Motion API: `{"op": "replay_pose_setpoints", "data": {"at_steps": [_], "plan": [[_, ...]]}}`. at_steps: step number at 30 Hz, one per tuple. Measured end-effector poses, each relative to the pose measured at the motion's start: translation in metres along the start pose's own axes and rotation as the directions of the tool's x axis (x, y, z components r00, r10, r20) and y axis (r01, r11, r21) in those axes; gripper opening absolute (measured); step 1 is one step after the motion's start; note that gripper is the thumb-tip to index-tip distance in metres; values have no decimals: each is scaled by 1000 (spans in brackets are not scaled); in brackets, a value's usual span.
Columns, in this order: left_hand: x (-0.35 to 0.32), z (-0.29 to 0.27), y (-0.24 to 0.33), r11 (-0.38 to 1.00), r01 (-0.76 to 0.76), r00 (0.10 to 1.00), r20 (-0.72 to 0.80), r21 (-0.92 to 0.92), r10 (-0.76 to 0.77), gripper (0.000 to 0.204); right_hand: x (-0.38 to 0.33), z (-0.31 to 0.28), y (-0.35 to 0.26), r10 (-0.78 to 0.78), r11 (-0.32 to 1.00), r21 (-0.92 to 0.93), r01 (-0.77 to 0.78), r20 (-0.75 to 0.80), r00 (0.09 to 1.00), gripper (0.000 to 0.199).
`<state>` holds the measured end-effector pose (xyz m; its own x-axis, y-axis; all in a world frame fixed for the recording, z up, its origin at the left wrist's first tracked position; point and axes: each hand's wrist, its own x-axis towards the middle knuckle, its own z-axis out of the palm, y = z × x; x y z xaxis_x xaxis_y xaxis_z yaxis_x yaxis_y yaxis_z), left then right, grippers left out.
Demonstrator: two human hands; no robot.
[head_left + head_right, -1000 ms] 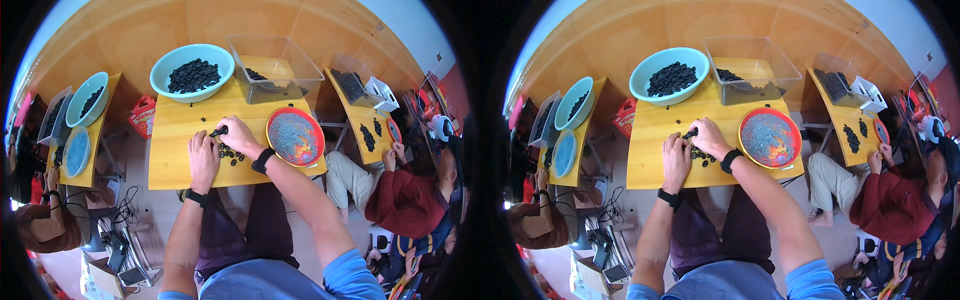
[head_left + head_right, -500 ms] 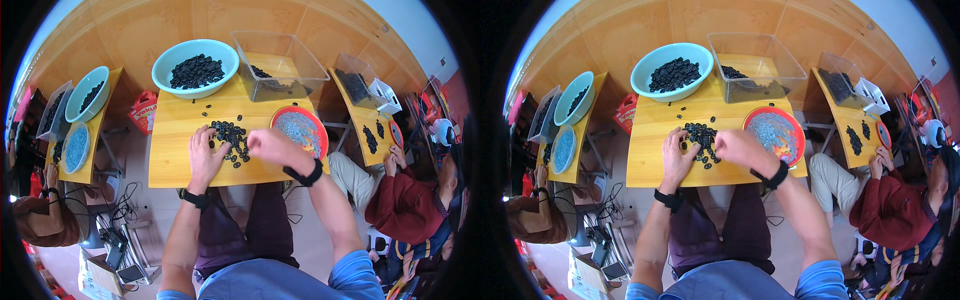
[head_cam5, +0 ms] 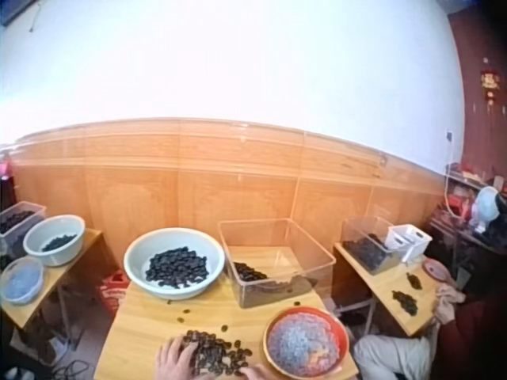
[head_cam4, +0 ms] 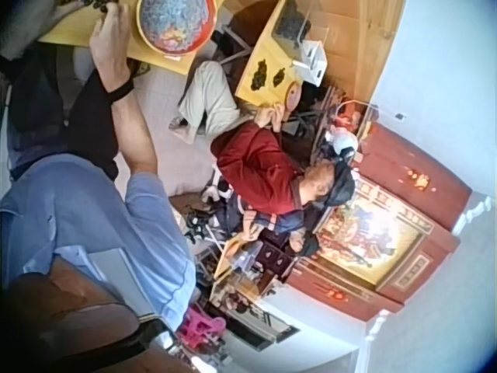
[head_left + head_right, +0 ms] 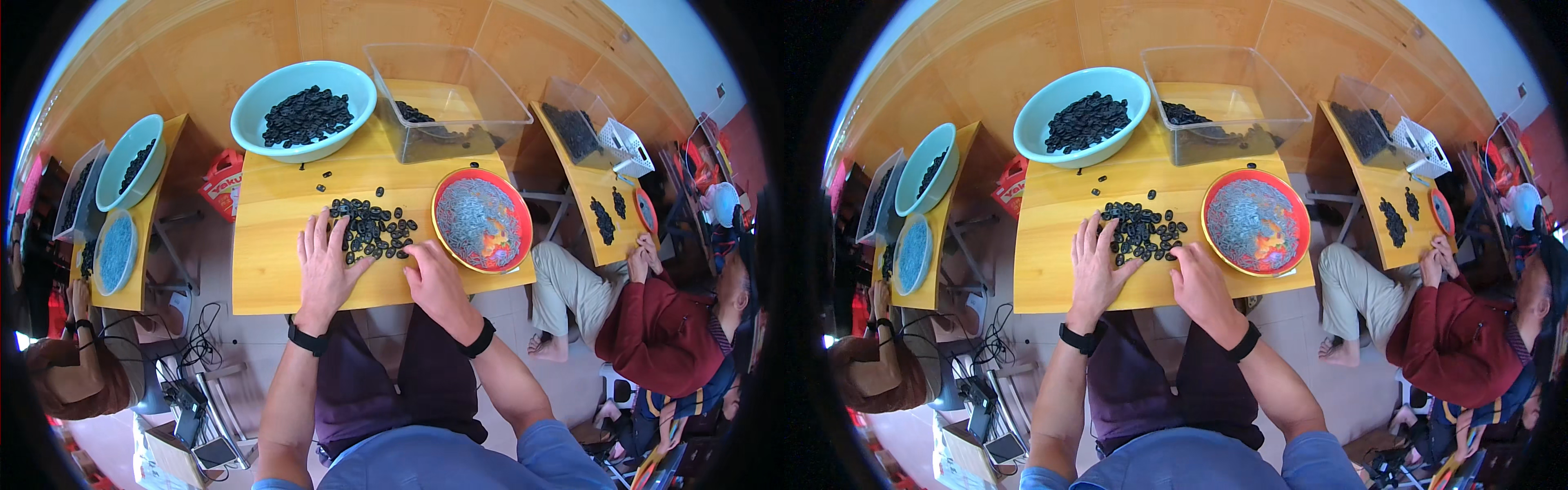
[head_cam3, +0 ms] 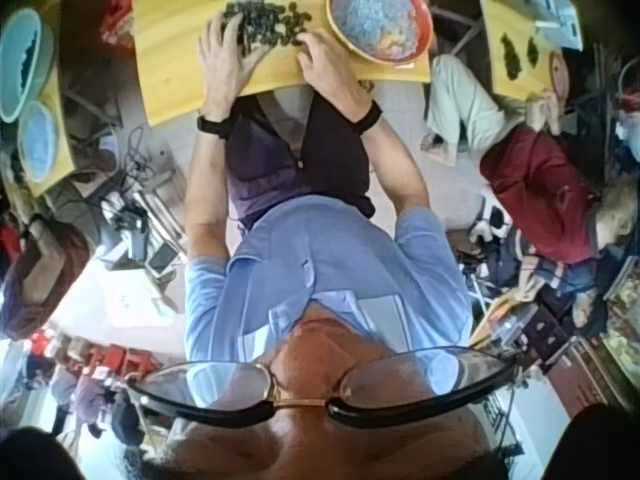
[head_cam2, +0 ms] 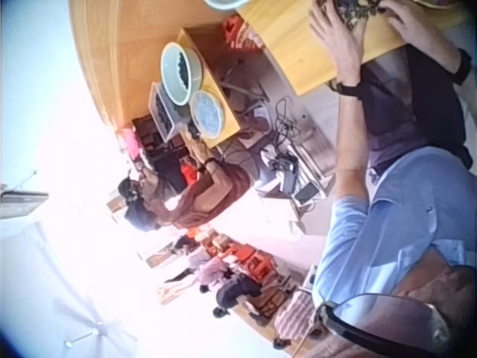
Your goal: Sorting small black objects (possibly buttons or seeds) from a bowl onto the table.
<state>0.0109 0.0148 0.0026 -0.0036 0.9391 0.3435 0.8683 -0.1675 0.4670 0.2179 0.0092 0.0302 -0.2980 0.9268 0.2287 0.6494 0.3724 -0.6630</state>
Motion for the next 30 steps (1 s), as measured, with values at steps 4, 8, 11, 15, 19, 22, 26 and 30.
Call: {"op": "replay_pose_setpoints", "data": {"at_steps": [4, 8, 11, 15, 19, 22, 26, 30], "plan": [[0, -1, -1, 1000, -3, 1000, 4, 3, 3, 81, -3, 5, 6, -207, 974, -110, 197, -86, 975, 39], [1, -4, -1, 998, -3, 1000, -4, -58, 3, 74, -3, 4, 5, -131, 990, 37, 134, -78, 988, 38], [0, -5, -6, 988, -27, 997, -79, -149, 15, 52, 0, -1, 6, -45, 996, -80, 40, -67, 997, 38], [-5, -2, -26, 813, 95, 964, -150, -574, -218, 43, -3, 1, -6, -68, 985, -160, 62, -32, 997, 29], [-5, -5, -26, 749, 106, 924, -214, -654, -318, 39, -4, 15, -5, -192, 970, -152, 192, 9, 981, 18], [-5, -9, -20, 788, 131, 936, -187, -601, -299, 34, 2, 27, -13, -221, 966, -150, 209, -67, 973, 14], [-6, -7, -23, 763, 137, 927, -189, -632, -323, 30, 12, 40, -32, -250, 961, -127, 245, -27, 968, 14], [-5, -7, -22, 788, 145, 929, -193, -598, -316, 26, 14, 52, -26, -248, 944, -223, 242, 4, 969, 14]]}}
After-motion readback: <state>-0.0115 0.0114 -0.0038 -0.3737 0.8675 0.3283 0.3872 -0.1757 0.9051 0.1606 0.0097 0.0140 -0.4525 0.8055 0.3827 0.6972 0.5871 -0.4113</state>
